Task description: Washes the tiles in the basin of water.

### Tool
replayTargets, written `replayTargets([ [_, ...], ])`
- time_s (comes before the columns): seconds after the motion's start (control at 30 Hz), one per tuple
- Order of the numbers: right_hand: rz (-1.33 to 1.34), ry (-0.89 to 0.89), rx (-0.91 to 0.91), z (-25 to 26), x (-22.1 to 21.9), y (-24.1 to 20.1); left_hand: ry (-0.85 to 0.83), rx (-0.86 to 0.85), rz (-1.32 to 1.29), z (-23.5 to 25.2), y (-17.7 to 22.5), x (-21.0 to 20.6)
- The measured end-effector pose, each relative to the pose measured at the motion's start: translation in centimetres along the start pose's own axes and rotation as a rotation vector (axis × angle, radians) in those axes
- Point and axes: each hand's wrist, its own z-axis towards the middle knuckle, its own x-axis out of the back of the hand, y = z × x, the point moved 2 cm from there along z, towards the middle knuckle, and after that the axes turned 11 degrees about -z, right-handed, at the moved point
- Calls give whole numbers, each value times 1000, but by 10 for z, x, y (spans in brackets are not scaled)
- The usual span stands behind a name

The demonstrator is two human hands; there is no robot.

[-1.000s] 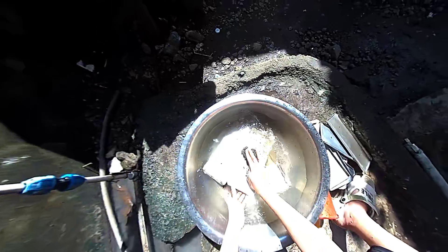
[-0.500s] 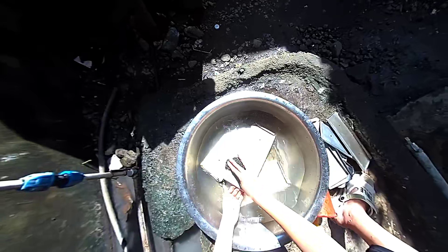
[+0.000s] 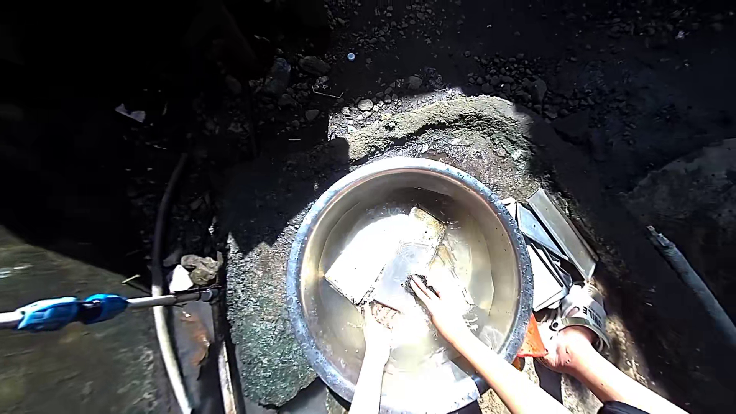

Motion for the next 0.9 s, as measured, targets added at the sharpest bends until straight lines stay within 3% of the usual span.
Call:
replayTargets([
  [0.07,19,-20,-194,-11,0,43,60,-135,177,14,-17,7],
  [0.17,69,88,-334,5,5,41,228,-322,586,13,-21,12],
  [0.23,121,228,-471,18,0,22,241,-279,494,13,-27,9],
  [0.3,276,325,-621,18,-3,-9,172,-150,163,15,-36,2],
  [0.33,340,279,-635,14,-3,-24,109,-90,-2,14,-36,-7],
  [0.4,393,29,-487,2,0,-49,-29,22,-217,10,-22,-28],
  [0.43,367,-71,-318,-3,0,-55,-66,48,-241,6,-13,-34],
  [0.47,328,-86,-129,-5,-4,-54,-52,38,-185,4,-9,-37],
  [0.53,256,53,161,10,-12,-41,-56,-22,-7,9,-7,-28],
  [0.6,221,159,202,42,-2,-31,-89,-78,92,12,-5,-25],
  [0.73,220,181,-44,89,13,-36,-95,-57,106,5,-4,-27],
  [0.83,236,113,209,70,4,-49,-248,-221,98,15,-5,-18],
  [0.9,151,77,385,66,10,-35,-254,-167,97,12,0,-10],
])
